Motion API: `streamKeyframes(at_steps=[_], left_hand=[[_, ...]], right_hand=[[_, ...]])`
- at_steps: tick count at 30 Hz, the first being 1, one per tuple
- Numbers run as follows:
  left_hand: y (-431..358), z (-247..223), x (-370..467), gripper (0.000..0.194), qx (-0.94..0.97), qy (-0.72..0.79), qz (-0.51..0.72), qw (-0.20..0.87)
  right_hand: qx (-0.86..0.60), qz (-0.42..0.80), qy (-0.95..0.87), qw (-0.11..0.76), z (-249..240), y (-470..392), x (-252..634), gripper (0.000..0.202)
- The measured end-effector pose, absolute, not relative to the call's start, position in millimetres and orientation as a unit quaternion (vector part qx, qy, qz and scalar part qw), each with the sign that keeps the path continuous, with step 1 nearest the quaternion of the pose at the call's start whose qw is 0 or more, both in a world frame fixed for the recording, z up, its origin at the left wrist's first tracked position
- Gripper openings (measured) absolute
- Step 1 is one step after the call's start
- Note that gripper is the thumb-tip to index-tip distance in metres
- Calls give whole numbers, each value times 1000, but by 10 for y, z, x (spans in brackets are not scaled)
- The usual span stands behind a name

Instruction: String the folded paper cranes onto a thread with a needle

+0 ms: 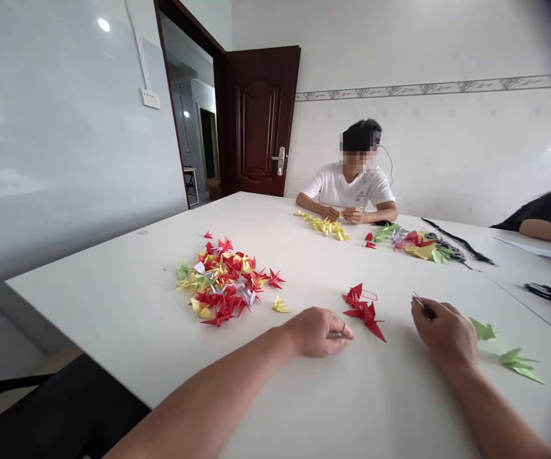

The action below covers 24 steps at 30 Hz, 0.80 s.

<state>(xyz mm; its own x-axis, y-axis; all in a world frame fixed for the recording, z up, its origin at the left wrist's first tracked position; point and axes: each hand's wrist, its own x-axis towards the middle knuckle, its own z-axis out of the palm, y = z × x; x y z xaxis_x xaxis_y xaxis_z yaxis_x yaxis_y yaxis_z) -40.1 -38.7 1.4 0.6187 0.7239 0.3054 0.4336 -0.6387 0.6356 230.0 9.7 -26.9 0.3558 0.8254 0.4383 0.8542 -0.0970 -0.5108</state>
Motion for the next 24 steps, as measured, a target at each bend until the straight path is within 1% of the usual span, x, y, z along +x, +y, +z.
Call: streamKeyframes(at_steps=[3, 4, 6, 8, 10, 13, 15, 17, 20, 22, 24], left_hand=[[-307, 259, -622, 24, 819, 412, 352, 190], [-275, 342, -712, 25, 801, 449, 359, 167], [-220, 476, -900, 27, 763, 538, 327, 149], [-188, 547, -1075, 29, 731, 611, 255, 165], [-177, 560, -1212, 30, 719, 639, 195, 192], [-167, 531, -1309, 32, 725, 633, 159, 220], [-157, 514, -1290, 32, 728, 627, 162, 226], [-152, 496, -1205, 30, 733, 617, 187, 219], [-151, 413, -986, 31, 719, 577, 308, 237], [-138, 292, -821, 32, 684, 535, 396, 297], [-115, 137, -676, 31, 643, 503, 439, 375]], right_hand=[[-740, -5, -571, 355, -288, 123, 2343, 34], [-742, -2, -570, 354, -290, 131, 2354, 34], [-745, 6, -565, 354, -291, 146, 2364, 33], [-749, 16, -560, 353, -293, 161, 2364, 33], [-754, 26, -556, 350, -300, 170, 2361, 33], [-760, 36, -546, 352, -315, 174, 2367, 33], [-761, 40, -539, 358, -309, 174, 2368, 34], [-759, 41, -532, 372, -270, 167, 2345, 35], [-750, 28, -508, 422, -162, 114, 2220, 45], [-735, 25, -494, 465, -95, 14, 2059, 57], [-702, 46, -514, 491, -62, -155, 1850, 62]])
